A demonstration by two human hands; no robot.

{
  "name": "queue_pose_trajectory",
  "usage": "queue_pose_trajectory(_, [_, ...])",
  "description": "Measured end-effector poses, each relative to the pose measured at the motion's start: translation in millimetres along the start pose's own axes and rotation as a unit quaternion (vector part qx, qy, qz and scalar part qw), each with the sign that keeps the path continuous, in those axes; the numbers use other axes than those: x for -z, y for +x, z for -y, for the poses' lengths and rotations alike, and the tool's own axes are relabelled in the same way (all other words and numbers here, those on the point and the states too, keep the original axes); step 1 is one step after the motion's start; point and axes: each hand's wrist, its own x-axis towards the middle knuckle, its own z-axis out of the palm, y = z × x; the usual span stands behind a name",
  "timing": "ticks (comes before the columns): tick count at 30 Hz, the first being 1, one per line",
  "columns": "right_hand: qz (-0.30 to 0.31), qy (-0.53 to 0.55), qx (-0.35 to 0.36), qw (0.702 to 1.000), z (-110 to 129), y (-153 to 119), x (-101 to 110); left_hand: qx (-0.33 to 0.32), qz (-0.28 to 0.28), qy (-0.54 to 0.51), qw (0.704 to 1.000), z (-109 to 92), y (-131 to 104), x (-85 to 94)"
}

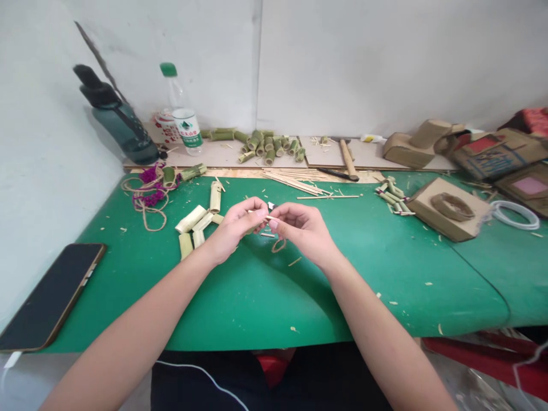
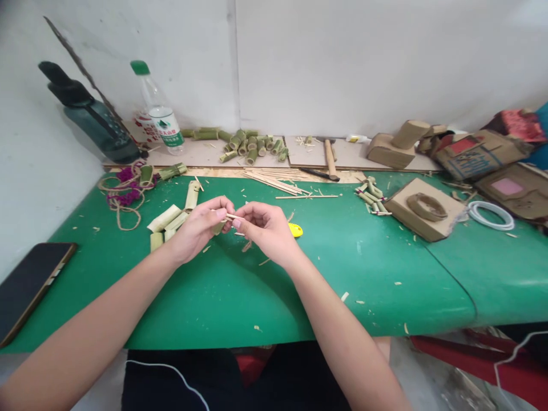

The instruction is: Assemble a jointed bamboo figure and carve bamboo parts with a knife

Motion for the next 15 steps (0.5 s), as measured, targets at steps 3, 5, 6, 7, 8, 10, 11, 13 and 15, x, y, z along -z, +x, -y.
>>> queue_pose_trajectory(3, [-0.009, 0.002, -0.002, 1.0, -1.4, 0.0, 0.2, -0.005, -0.002, 0.015, 1.0, 0.7, -0.2, 0.5])
queue_pose_trajectory(5, [-0.011, 0.003, -0.001, 1.0, -2.0, -0.1, 0.4, -0.008, -0.012, 0.013, 1.0, 1.4, -0.2, 0.6])
queue_pose_trajectory(6, [-0.01, 0.004, -0.002, 1.0, -2.0, -0.2, 0.5, -0.008, -0.021, 0.01, 1.0, 1.6, -0.2, 0.6])
queue_pose_trajectory(7, [-0.008, 0.006, -0.003, 1.0, -1.8, -0.4, 0.6, -0.008, -0.031, 0.005, 0.999, 1.8, -0.2, 0.5])
queue_pose_trajectory(8, [-0.008, 0.007, -0.003, 1.0, -1.4, -0.6, 0.8, -0.007, -0.042, 0.0, 0.999, 1.8, -0.1, 0.4])
queue_pose_trajectory(10, [-0.01, 0.008, -0.003, 1.0, -0.5, -1.2, 1.0, -0.008, -0.062, -0.009, 0.998, 1.6, 0.1, 0.2])
queue_pose_trajectory(11, [-0.011, 0.008, -0.002, 1.0, 0.0, -1.5, 1.1, -0.008, -0.07, -0.013, 0.997, 1.5, 0.3, 0.2])
queue_pose_trajectory(13, [-0.007, 0.005, 0.002, 1.0, 0.7, -2.1, 1.0, -0.012, -0.086, -0.018, 0.996, 1.8, 0.9, 0.0])
queue_pose_trajectory(15, [0.002, 0.003, 0.005, 1.0, 1.3, -2.7, 0.6, -0.018, -0.101, -0.021, 0.995, 3.0, 1.9, -0.1])
